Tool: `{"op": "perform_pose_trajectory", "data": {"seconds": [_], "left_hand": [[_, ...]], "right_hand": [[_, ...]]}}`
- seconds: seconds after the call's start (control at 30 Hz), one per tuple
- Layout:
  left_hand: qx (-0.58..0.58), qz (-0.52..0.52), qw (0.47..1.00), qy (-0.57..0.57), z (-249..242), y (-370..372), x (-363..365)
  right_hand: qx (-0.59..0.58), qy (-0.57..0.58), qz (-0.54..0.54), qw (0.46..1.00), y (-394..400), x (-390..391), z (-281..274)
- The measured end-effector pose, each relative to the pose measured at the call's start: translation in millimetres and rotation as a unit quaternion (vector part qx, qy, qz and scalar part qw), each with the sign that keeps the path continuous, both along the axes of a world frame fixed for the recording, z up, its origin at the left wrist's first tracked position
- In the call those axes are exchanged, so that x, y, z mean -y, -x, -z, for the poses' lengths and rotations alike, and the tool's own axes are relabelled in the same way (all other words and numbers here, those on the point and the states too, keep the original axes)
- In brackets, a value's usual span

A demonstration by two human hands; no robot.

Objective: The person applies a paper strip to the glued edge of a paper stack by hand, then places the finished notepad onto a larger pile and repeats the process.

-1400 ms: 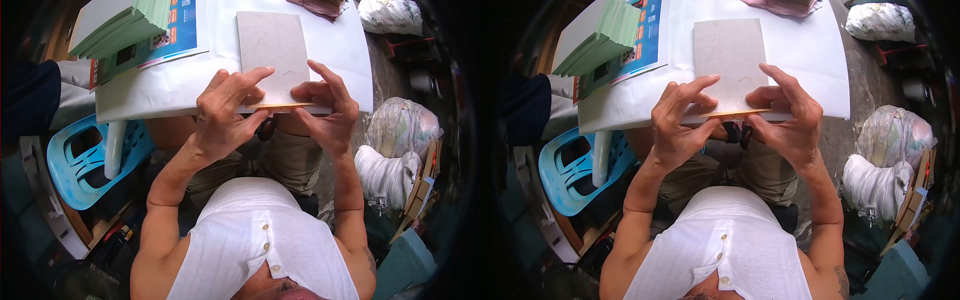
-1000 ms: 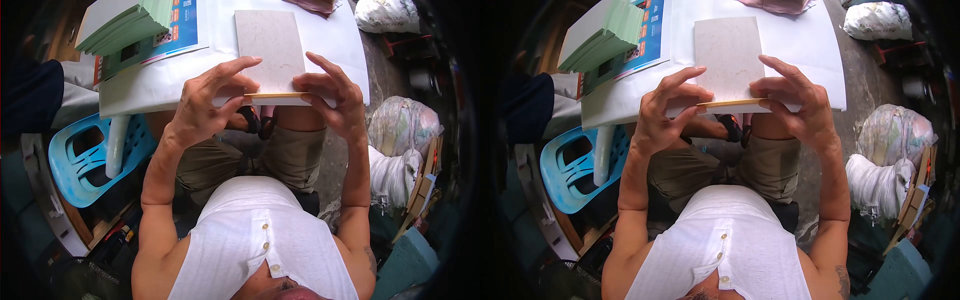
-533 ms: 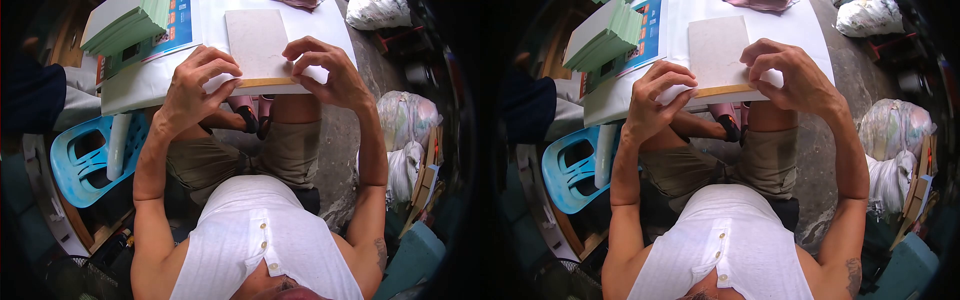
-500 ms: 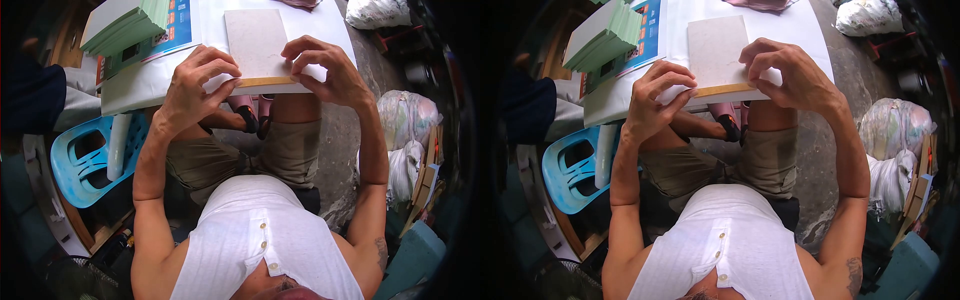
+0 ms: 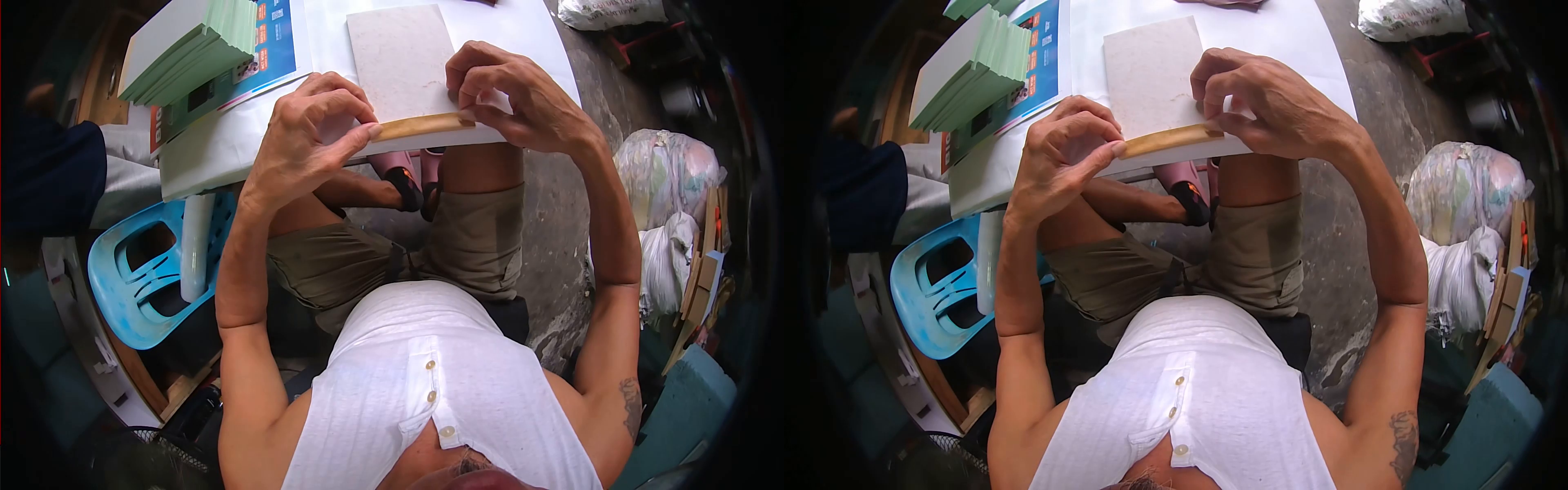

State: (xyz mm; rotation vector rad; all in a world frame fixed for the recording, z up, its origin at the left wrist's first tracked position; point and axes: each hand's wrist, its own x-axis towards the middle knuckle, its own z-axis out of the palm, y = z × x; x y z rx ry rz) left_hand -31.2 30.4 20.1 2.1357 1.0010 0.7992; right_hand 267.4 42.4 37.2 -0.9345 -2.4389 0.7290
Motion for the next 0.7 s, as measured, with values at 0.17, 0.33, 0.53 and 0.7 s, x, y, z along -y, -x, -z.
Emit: {"op": "perform_pose_trajectory", "data": {"seconds": [0.17, 0.33, 0.53, 0.7], "left_hand": [[-0.009, -0.009, 1.000, 0.020, -2.2, -1.9, 0.4], [-0.016, -0.015, 0.999, 0.034, -7.2, -5.3, 1.2], [-0.008, -0.016, 0.999, 0.033, -6.9, -8.2, 3.0], [0.014, -0.006, 0.999, 0.029, -2.0, -9.4, 4.0]], "right_hand": [[-0.001, -0.020, -0.019, 1.000, -1.1, -1.1, 4.6], [0.009, -0.037, -0.012, 0.999, -0.6, -0.1, 6.6], [-0.011, -0.040, -0.017, 0.999, -1.9, -0.2, 6.4], [-0.029, -0.045, -0.016, 0.998, -1.1, 1.3, 11.2]]}}
